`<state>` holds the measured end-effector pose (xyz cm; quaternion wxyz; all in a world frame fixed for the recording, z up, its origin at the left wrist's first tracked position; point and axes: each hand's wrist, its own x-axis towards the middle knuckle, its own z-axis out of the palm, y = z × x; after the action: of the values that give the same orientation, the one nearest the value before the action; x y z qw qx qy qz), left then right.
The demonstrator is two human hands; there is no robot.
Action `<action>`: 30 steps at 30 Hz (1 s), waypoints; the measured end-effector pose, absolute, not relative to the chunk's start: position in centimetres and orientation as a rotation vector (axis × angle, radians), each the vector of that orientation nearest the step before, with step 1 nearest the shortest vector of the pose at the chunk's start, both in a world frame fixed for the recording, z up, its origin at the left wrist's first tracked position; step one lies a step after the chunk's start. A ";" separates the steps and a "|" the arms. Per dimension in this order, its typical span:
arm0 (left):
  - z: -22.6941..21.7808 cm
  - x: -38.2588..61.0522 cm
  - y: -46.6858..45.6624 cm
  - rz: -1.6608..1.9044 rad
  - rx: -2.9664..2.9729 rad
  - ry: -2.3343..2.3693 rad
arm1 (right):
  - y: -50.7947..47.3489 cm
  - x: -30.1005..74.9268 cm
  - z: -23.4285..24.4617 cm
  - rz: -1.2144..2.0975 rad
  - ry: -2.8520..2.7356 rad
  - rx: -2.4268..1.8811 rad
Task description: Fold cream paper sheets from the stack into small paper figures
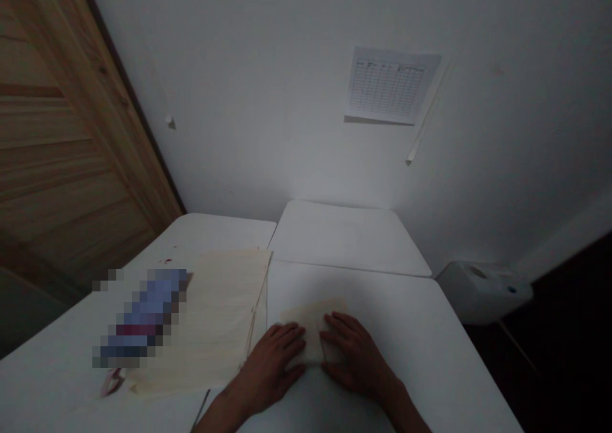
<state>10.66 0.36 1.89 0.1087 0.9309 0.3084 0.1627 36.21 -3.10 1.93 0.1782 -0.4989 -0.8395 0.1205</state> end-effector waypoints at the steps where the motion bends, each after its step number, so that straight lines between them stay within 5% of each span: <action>1: 1.9 10.6 0.4 0.469 2.736 0.901 | -3.1 36.2 1.9 0.336 -2.378 -1.404; 19: 1.8 10.2 -0.8 0.518 2.732 0.860 | -3.3 36.2 1.9 0.258 -2.372 -1.373; 30: 1.7 11.2 0.1 0.848 2.562 0.835 | -5.4 36.0 2.2 0.198 -2.333 -1.338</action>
<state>11.22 0.08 1.70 0.1578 0.8955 0.2920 0.2965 35.97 -5.43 2.18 0.2208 -0.4838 -0.8438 0.0716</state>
